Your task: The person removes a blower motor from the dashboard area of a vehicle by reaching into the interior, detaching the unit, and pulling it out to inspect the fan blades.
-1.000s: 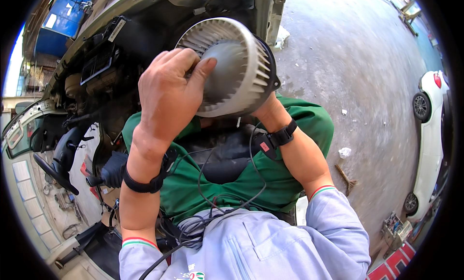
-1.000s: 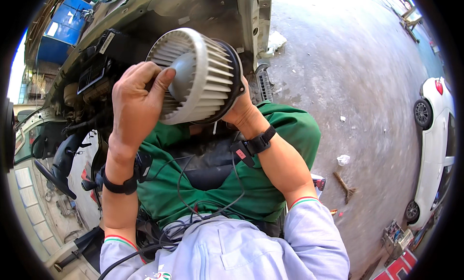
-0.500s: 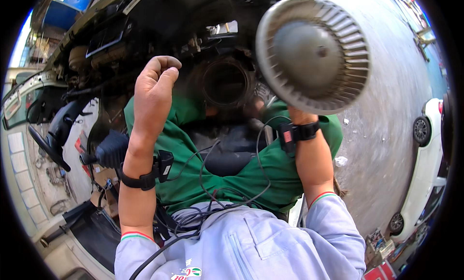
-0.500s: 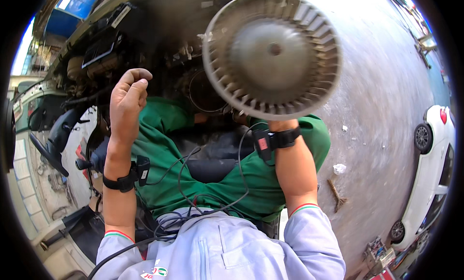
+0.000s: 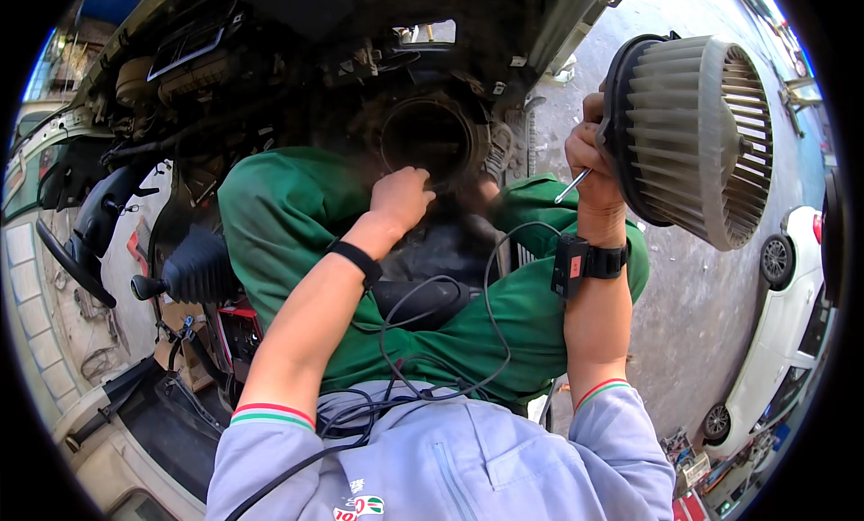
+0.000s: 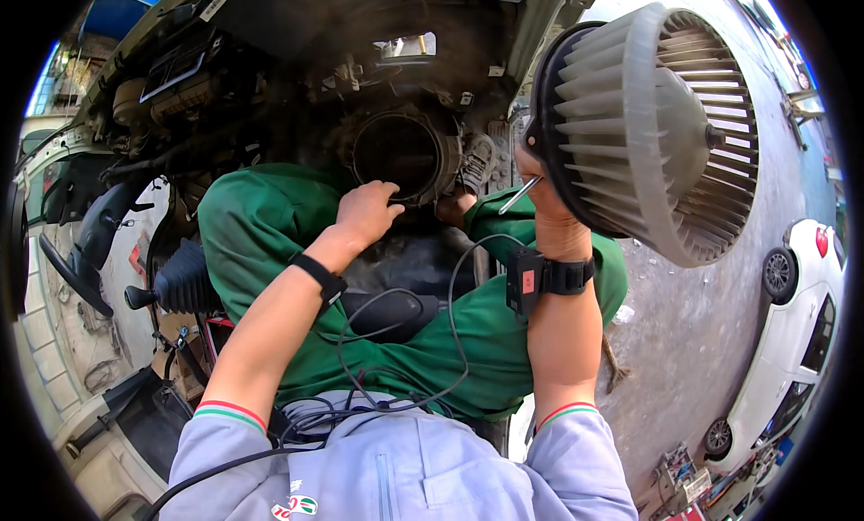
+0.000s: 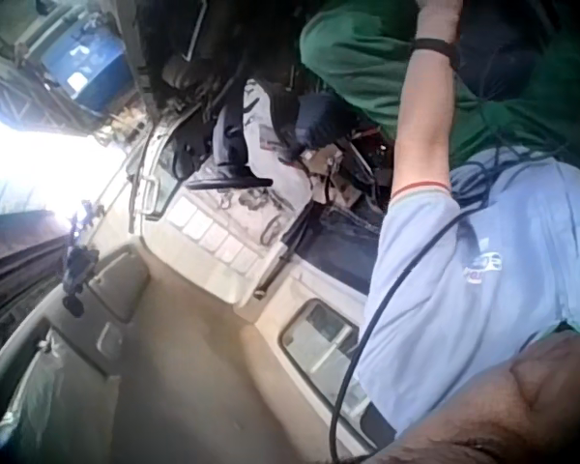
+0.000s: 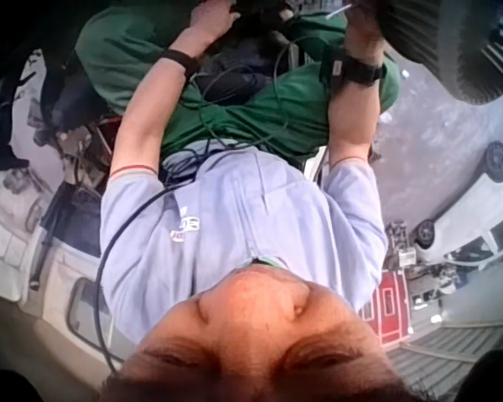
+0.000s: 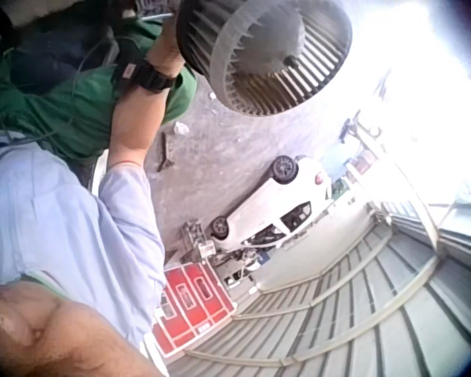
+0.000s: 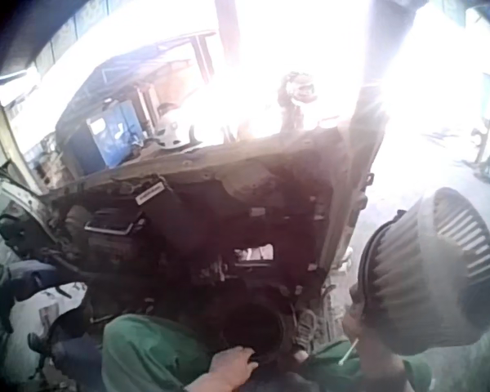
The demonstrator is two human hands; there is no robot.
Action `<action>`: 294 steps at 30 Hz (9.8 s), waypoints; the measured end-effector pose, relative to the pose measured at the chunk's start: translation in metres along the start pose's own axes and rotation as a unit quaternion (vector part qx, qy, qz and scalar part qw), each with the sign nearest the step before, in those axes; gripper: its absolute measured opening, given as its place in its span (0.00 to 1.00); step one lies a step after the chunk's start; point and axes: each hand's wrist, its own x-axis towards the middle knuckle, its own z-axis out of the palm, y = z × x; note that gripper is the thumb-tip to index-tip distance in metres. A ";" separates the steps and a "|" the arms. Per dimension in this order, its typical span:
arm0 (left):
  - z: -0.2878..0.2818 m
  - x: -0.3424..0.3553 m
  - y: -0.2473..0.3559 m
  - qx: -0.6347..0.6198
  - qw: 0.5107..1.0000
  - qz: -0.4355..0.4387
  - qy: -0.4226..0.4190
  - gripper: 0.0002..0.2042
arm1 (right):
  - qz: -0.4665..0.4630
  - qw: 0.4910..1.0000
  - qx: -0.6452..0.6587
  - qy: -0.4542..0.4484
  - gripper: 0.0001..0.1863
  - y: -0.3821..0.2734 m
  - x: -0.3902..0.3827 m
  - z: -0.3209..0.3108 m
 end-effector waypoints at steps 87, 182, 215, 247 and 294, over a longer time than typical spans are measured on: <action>-0.179 -0.059 -0.041 -0.684 0.722 -0.095 0.055 0.13 | 0.045 0.950 -0.196 0.240 0.20 0.059 0.018 -0.009; -0.180 -0.136 0.003 -0.655 0.750 0.081 0.056 0.13 | -0.105 0.752 -0.573 0.308 0.39 0.188 -0.032 0.139; -0.200 -0.149 0.033 -0.626 0.770 0.111 0.052 0.10 | 0.046 0.816 -0.482 0.315 0.28 0.165 -0.050 0.114; -0.202 -0.157 0.064 -0.537 0.818 0.192 0.072 0.10 | 0.030 0.929 -0.255 0.267 0.27 0.173 -0.066 0.072; -0.190 -0.140 0.053 -0.436 0.851 0.292 0.033 0.63 | -0.021 0.944 -0.268 0.190 0.29 0.158 -0.084 0.077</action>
